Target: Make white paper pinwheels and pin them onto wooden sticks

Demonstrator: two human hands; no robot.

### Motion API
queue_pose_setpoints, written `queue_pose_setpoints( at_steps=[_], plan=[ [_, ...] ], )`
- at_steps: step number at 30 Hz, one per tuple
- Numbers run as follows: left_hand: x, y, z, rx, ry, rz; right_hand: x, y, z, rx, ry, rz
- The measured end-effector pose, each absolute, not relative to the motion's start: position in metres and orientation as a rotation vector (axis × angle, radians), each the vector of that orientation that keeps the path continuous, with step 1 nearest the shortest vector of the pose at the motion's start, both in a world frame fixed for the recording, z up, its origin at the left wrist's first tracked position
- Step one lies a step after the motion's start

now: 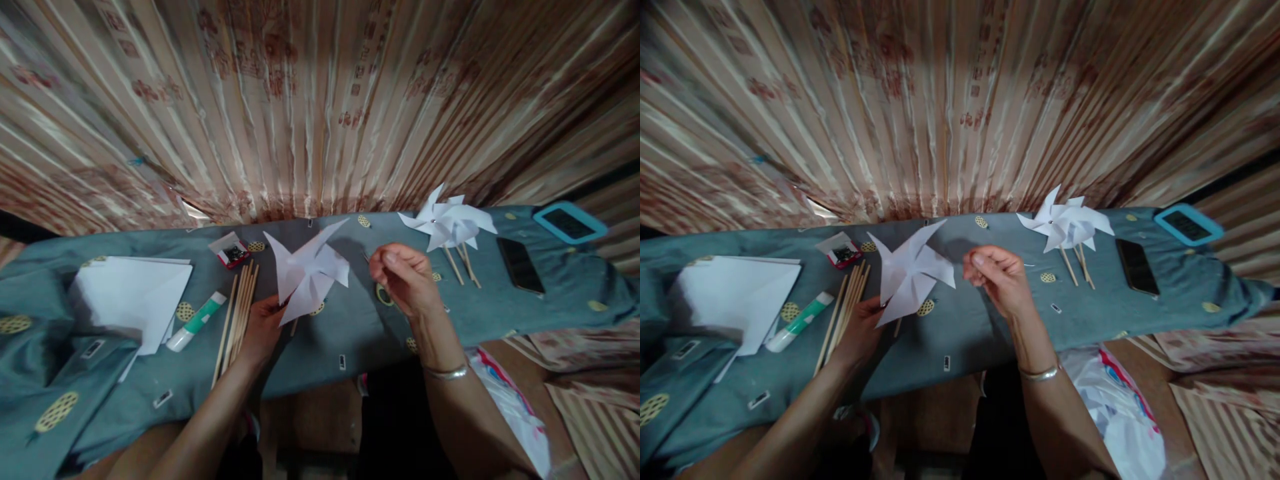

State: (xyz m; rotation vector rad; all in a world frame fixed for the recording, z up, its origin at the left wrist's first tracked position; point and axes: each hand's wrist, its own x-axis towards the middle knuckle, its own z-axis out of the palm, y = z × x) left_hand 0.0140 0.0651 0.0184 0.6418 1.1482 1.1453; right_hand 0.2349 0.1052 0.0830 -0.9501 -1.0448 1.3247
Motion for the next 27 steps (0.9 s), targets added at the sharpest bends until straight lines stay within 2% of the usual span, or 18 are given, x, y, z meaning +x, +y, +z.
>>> queue_pose_setpoints(
  at_steps=[6,13,18,23,27],
  plan=[
    [0.019,0.067,0.017,0.61,1.15,1.17,0.232,0.115,0.066,-1.055,-0.988,1.241],
    [0.018,0.065,0.018,0.645,1.159,1.13,0.223,0.113,0.056,-1.184,-1.204,1.125],
    [0.018,0.063,0.016,0.675,1.148,1.145,0.205,0.089,0.063,-1.222,-1.511,0.785],
    [0.019,0.063,0.019,0.764,1.148,1.156,0.176,0.064,0.064,-0.992,-1.993,0.382],
    [0.019,0.06,0.018,0.774,1.14,1.175,0.166,0.058,0.058,-0.892,-2.141,0.211]
  ],
)
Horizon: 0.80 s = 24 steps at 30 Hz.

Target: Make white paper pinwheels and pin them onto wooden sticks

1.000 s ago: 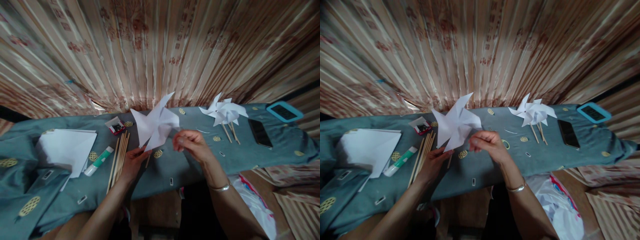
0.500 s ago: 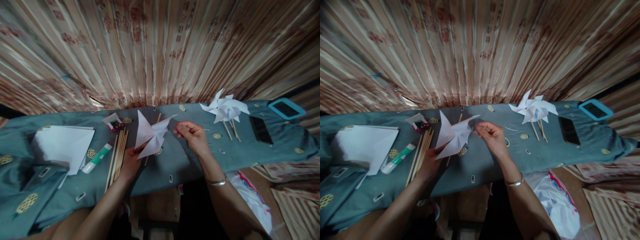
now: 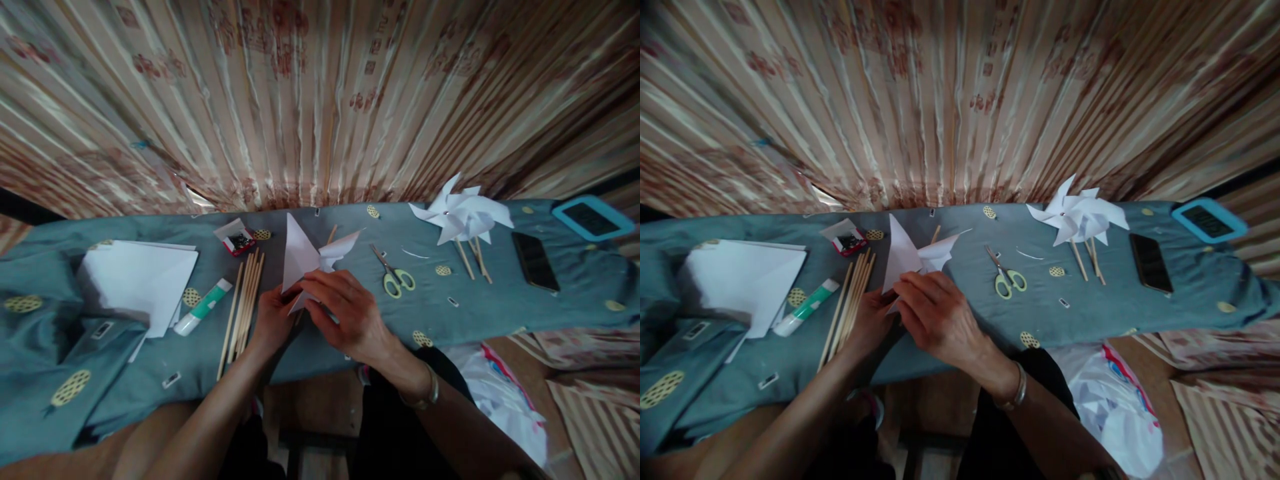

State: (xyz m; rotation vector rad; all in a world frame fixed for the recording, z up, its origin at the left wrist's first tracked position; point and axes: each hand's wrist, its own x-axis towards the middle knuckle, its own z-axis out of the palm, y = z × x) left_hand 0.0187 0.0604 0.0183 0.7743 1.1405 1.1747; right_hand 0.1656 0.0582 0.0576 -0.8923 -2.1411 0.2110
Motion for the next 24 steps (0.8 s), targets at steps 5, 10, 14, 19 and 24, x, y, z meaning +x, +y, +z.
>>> queue_pose_setpoints(
  at_steps=[5,10,14,19,24],
  plan=[
    [0.018,0.057,0.012,0.72,1.134,1.157,0.18,0.065,0.062,-0.987,-2.013,0.135],
    [0.014,0.055,0.012,0.631,1.194,1.149,0.215,0.095,0.046,-1.268,-1.724,0.249],
    [0.012,0.05,0.011,0.652,1.246,1.104,0.228,0.116,0.008,-1.367,-1.593,0.758],
    [0.012,0.044,0.011,0.71,1.219,1.051,0.214,0.128,-0.011,-1.181,-1.482,1.216],
    [0.007,0.04,0.012,0.704,1.239,1.016,0.209,0.129,0.007,-1.109,-1.376,1.427]
  ],
)
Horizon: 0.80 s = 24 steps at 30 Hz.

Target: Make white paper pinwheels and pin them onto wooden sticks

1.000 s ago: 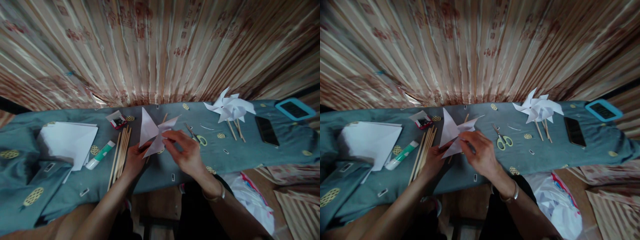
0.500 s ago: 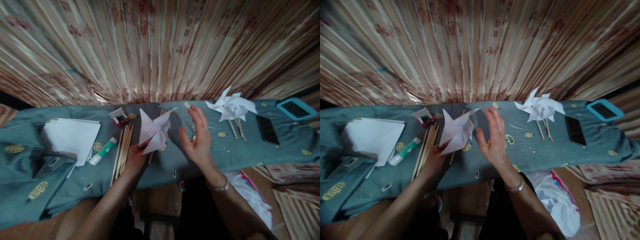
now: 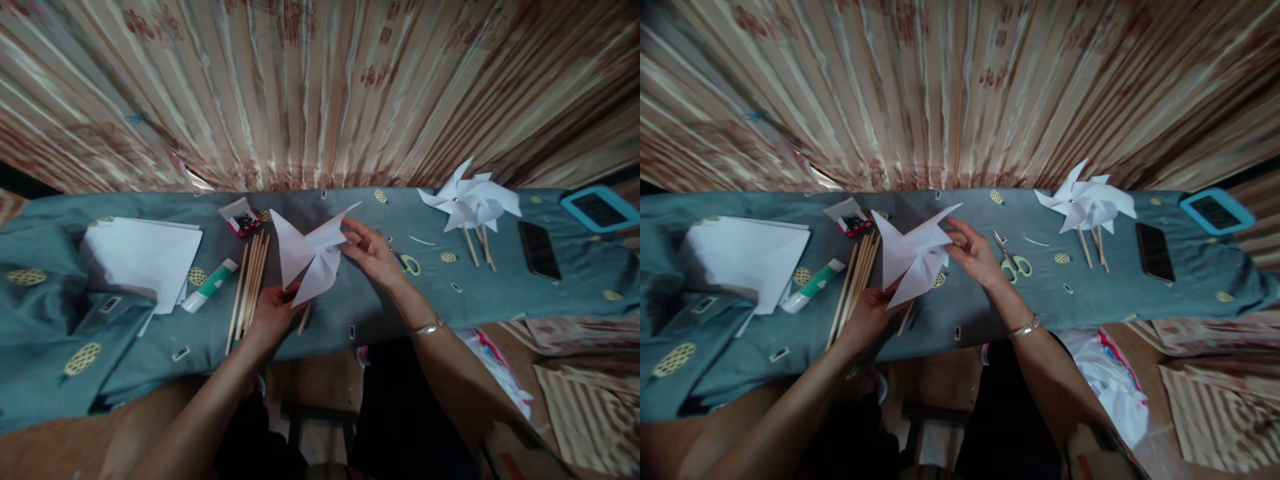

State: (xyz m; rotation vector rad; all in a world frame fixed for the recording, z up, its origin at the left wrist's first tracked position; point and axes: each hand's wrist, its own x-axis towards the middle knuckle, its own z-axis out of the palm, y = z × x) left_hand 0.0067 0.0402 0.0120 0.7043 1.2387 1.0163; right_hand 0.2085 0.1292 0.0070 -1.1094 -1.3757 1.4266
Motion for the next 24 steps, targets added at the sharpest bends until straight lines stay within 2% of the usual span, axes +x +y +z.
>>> queue_pose_setpoints(
  at_steps=[6,10,14,18,24],
  plan=[
    [0.0,0.024,0.006,0.851,1.235,0.964,0.236,0.112,0.025,-1.232,-1.342,1.398],
    [-0.002,0.018,0.007,1.164,1.28,0.851,0.257,0.11,0.018,-1.341,-1.526,1.255],
    [-0.004,0.018,0.007,1.356,1.28,0.791,0.268,0.111,0.014,-1.477,-1.861,0.821],
    [-0.004,0.018,0.003,1.411,1.26,0.781,0.256,0.099,0.026,-1.405,-1.986,0.363],
    [-0.007,0.018,-0.002,1.747,1.309,0.837,0.221,0.069,0.038,-1.186,-2.234,0.436]
  ],
)
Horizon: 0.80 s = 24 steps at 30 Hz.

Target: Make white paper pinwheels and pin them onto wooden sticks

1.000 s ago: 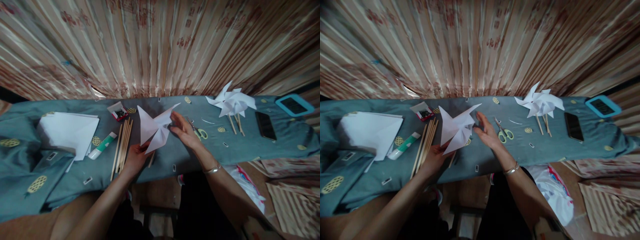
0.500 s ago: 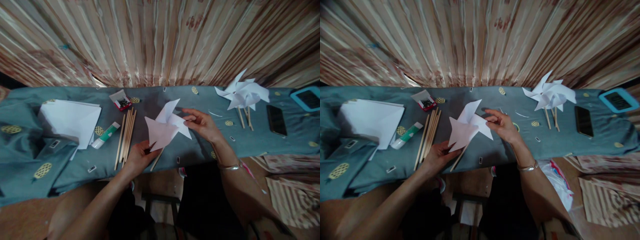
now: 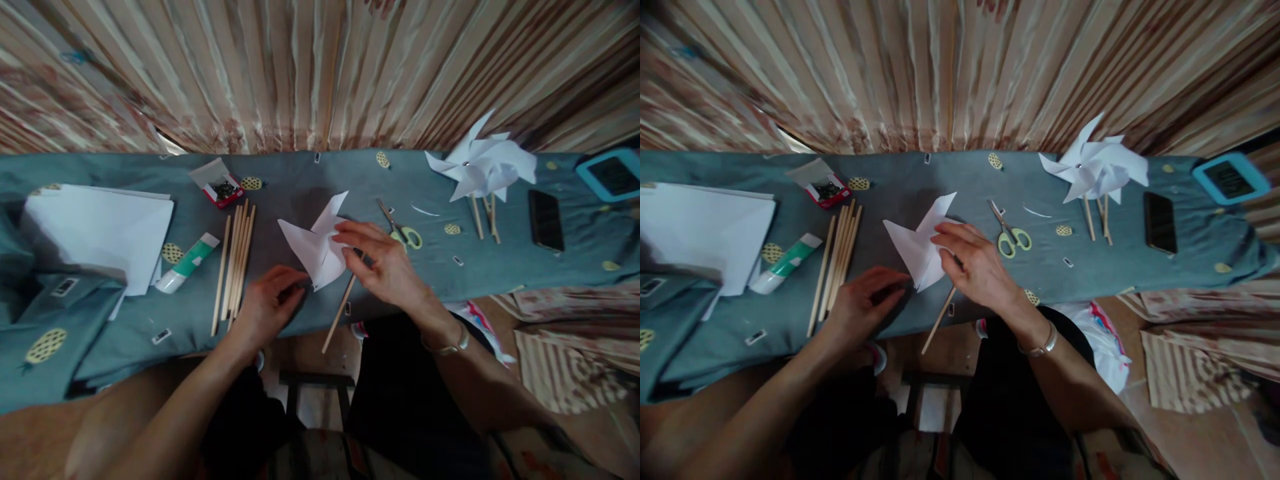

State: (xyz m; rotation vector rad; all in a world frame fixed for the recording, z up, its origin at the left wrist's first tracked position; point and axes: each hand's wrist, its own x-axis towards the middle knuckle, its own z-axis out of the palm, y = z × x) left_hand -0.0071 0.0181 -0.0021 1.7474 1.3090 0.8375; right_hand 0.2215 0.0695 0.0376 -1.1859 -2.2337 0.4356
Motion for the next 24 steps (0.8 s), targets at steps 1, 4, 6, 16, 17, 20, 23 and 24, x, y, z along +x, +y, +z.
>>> queue_pose_setpoints(
  at_steps=[1,4,6,16,17,20,23,24],
  plan=[
    [-0.007,0.02,-0.003,1.856,1.327,0.872,0.219,0.067,0.037,-1.166,-2.273,0.432],
    [-0.006,0.028,-0.006,2.197,1.33,0.927,0.22,0.062,0.032,-1.142,-2.36,0.365],
    [-0.004,0.036,-0.009,2.357,1.301,0.911,0.224,0.061,0.029,-1.137,-2.397,0.326],
    [-0.003,0.052,-0.004,2.369,1.264,0.907,0.24,0.056,0.028,-1.145,-2.398,0.408],
    [-0.001,0.051,-0.003,2.349,1.251,0.912,0.241,0.055,0.028,-1.146,-2.383,0.438],
    [0.005,0.049,0.002,2.29,1.239,0.889,0.241,0.053,0.031,-1.157,-2.332,0.533],
    [0.013,0.048,0.003,2.238,1.272,0.845,0.241,0.052,0.033,-1.177,-2.29,0.594],
    [0.015,0.049,0.003,2.226,1.288,0.835,0.24,0.052,0.033,-1.189,-2.28,0.598]
  ],
)
